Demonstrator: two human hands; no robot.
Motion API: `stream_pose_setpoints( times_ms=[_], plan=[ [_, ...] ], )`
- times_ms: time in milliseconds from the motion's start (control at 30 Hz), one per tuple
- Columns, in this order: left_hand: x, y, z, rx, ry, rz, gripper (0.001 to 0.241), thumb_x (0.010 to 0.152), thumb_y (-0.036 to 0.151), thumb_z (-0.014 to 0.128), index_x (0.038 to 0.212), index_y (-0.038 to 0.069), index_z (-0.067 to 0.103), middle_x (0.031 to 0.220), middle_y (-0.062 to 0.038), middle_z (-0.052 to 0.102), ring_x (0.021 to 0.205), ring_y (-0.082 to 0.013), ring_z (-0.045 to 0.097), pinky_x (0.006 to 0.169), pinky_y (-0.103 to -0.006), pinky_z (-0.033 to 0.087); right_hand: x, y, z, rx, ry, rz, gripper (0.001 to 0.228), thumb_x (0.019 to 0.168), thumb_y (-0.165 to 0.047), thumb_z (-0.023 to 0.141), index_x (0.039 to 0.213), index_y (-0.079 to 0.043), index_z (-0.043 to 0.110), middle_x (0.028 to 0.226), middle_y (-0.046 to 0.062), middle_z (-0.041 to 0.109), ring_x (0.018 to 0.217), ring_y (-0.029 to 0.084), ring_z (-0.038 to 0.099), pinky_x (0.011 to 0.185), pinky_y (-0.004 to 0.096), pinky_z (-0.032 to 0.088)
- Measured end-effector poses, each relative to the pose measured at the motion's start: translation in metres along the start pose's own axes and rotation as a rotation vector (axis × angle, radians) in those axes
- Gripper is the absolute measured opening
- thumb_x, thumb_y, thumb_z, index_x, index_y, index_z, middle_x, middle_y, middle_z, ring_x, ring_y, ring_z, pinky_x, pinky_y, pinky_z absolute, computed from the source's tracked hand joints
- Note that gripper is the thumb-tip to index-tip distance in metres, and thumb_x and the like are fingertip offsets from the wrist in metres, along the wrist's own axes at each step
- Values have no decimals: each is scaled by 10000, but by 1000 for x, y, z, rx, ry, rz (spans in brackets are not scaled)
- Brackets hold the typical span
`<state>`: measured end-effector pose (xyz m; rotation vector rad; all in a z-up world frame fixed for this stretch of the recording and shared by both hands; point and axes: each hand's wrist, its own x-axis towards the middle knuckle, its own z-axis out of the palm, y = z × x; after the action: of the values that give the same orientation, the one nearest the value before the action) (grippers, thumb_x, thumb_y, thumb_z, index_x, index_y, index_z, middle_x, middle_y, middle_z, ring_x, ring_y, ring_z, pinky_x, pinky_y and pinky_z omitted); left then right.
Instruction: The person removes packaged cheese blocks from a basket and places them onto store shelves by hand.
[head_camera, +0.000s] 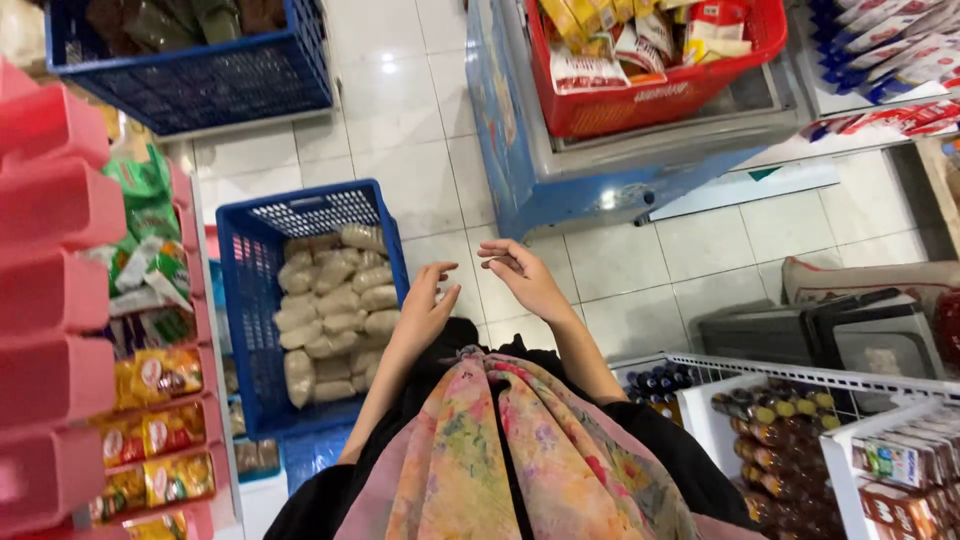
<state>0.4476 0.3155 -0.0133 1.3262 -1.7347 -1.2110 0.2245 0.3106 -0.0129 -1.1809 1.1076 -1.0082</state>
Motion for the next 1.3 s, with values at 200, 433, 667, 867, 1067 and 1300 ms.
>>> stream_pose_setpoints(
  times_ms=[200, 433, 667, 867, 1067, 1300],
  plan=[
    [93, 2, -44, 46, 10, 105, 347, 961, 146, 638, 1298, 73, 596, 1245, -140, 625, 1162, -287, 635, 959, -385, 521, 93, -3, -10, 36, 23, -102, 330, 1032, -66, 573, 1350, 19, 569, 1285, 116, 675, 1189, 178, 650, 1044, 323, 516],
    [155, 1, -60, 15, -96, 104, 331, 972, 138, 628, 1296, 75, 599, 1252, -142, 620, 1170, -283, 634, 972, -389, 530, 141, -4, -17, 26, 103, -136, 328, 1037, -68, 568, 1355, 12, 583, 1279, 112, 682, 1194, 177, 643, 1037, 320, 516],
    [196, 10, -58, -7, -202, 130, 319, 985, 135, 609, 1297, 72, 600, 1257, -141, 626, 1176, -284, 642, 987, -394, 527, 159, -28, -53, -26, 302, -67, 324, 1021, -52, 565, 1339, 6, 590, 1256, 93, 694, 1180, 151, 652, 1032, 301, 503],
    [233, 27, -50, -23, -240, 77, 306, 993, 143, 586, 1289, 69, 595, 1242, -134, 632, 1186, -288, 632, 871, -379, 551, 176, -56, -97, -62, 468, -185, 276, 1028, 0, 572, 1296, 16, 634, 1227, 86, 700, 1123, 145, 668, 1008, 280, 517],
    [277, 54, -32, 13, -196, 136, 302, 992, 150, 598, 1287, 89, 614, 1234, -136, 677, 1193, -300, 653, 951, -385, 521, 207, -88, -151, -180, 563, -273, 234, 1039, -24, 594, 1267, -23, 651, 1204, 57, 707, 1093, 128, 668, 949, 262, 524],
    [328, 87, 8, 37, -267, 382, 335, 970, 116, 606, 1301, 68, 619, 1390, -169, 612, 1261, -378, 582, 1024, -435, 478, 198, -90, -305, -1170, 1024, -157, 363, 963, -203, 742, 1296, -89, 650, 1267, 146, 658, 1247, 335, 563, 1066, 538, 394]
  ],
)
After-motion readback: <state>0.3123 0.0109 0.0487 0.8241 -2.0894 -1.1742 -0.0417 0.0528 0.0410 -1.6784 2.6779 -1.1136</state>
